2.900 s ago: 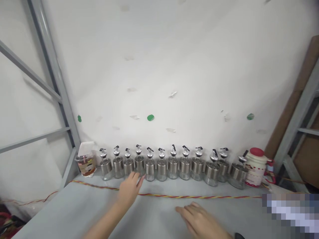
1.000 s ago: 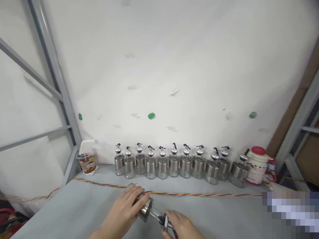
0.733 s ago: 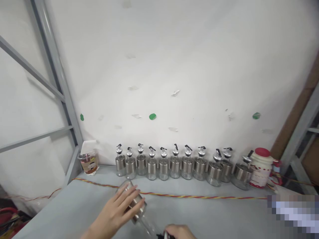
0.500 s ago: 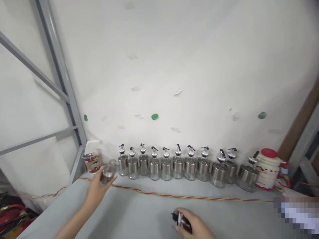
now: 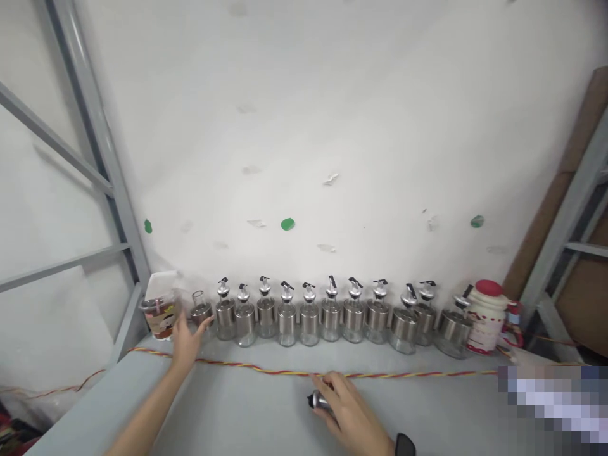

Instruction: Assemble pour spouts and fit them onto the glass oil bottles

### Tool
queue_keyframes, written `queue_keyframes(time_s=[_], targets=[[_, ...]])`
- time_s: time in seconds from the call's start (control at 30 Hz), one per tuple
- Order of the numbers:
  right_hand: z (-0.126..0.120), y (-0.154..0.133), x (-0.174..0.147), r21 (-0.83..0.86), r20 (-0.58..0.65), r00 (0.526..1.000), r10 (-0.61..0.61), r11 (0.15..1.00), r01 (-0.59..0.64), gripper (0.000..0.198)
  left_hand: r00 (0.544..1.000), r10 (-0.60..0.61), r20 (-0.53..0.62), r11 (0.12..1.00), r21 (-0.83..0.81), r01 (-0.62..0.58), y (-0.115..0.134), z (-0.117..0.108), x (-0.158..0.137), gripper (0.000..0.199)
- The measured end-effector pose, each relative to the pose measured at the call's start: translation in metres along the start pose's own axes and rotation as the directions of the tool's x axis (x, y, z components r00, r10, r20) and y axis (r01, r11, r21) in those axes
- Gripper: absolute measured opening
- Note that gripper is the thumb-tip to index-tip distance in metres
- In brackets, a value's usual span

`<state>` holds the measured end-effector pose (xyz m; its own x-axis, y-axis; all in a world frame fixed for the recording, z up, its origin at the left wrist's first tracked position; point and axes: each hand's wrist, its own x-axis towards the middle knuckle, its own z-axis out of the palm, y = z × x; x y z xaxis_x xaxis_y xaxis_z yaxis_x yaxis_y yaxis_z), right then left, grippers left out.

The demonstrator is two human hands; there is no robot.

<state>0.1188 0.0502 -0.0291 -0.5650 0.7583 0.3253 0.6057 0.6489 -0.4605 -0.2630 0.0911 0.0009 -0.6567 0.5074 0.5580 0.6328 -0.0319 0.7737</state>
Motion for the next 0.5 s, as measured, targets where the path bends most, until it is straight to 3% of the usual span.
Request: queue_keyframes(time_s=[0.07,0.1,0.13,0.2,0.27,0.33,0.5], targets=[[-0.008,0.01,0.002,-0.013,-0.136,0.99,-0.03,1.0,0.028,0.042,0.991,0.093,-0.098,0.996,0.015,-0.092,0.009,-0.004,-0.008,0.064],[-0.013,0.015,0.006,0.005,-0.217,0.976,-0.022,1.0,0.023,0.041,0.966,0.213,-0.149,0.977,0.035,-0.21,0.016,-0.006,-0.013,0.057],[-0.02,0.02,0.012,0.037,-0.3,0.954,0.004,0.999,0.007,0.039,0.933,0.32,-0.163,0.947,0.038,-0.318,0.024,-0.006,-0.018,0.05],[-0.033,0.027,0.032,0.137,-0.445,0.888,0.12,0.988,-0.065,0.036,0.897,0.424,-0.124,0.901,-0.04,-0.431,0.048,-0.002,-0.03,0.037],[-0.045,0.033,0.06,0.242,-0.528,0.812,0.247,0.961,-0.135,0.035,0.915,0.394,-0.09,0.893,-0.198,-0.404,0.078,0.011,-0.04,0.029],[-0.054,0.038,0.091,0.304,-0.558,0.756,0.341,0.932,-0.197,0.039,0.923,0.379,-0.063,0.891,-0.244,-0.382,0.108,0.032,-0.049,0.027],[-0.062,0.051,0.138,0.352,-0.541,0.728,0.421,0.899,-0.258,0.031,0.962,0.264,-0.069,0.913,-0.304,-0.272,0.15,0.091,-0.073,0.023]])
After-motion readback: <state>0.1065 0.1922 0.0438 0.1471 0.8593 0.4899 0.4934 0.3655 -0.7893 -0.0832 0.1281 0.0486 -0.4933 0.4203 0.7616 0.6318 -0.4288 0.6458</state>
